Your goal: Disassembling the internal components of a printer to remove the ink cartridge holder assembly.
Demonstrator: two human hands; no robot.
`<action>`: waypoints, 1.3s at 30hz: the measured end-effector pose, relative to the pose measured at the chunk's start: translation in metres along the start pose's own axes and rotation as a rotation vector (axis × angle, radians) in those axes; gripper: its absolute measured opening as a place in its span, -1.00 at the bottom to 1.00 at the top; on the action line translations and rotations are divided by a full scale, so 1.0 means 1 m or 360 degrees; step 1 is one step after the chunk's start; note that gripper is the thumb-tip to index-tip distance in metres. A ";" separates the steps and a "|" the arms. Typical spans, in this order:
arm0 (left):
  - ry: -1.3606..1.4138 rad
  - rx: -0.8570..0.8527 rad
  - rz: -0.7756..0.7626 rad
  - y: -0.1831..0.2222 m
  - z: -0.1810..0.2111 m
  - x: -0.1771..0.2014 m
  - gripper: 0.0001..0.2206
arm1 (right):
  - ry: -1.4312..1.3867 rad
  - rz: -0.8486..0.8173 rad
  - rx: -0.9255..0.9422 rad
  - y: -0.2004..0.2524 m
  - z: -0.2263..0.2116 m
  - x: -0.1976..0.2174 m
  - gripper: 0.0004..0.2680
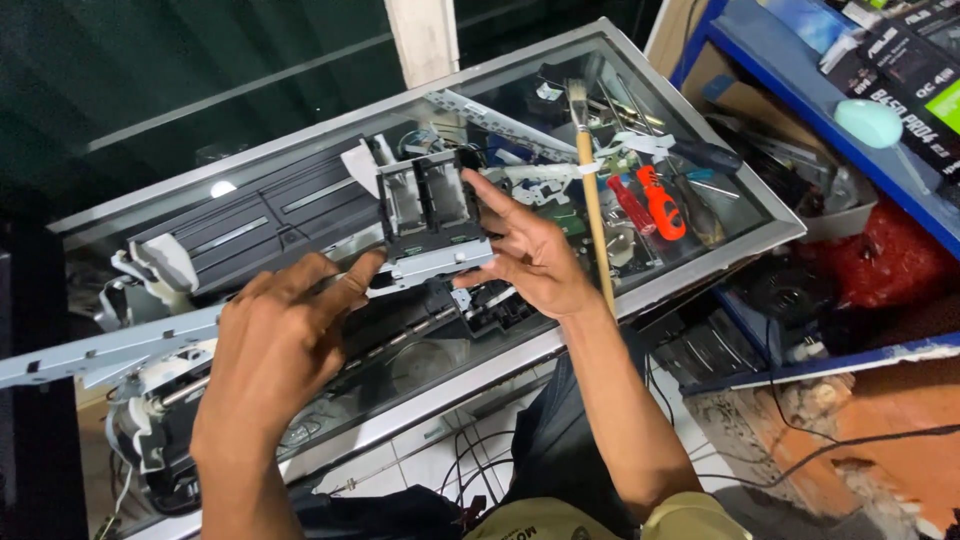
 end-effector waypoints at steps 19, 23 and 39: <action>0.0028 0.0007 0.0019 -0.004 0.012 0.005 -0.24 | 0.0205 -0.0005 0.0057 0.000 -0.006 -0.002 -0.51; 0.0042 0.0034 0.0005 -0.009 0.017 0.005 -0.21 | 0.0106 0.0023 0.0004 0.000 -0.004 -0.001 -0.47; -0.0076 0.0034 -0.0012 -0.010 0.036 -0.015 -0.14 | -0.0145 0.0018 -0.0154 0.001 -0.004 -0.002 -0.42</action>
Point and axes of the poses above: each hand's wrist, its own y-axis away from the middle knuckle, its own x-axis out of the back of the hand, z = x × y, the point moved 7 cm from there along -y, towards the middle knuckle, and after that the axes turned 12 degrees about z, right-handed, at the moved point
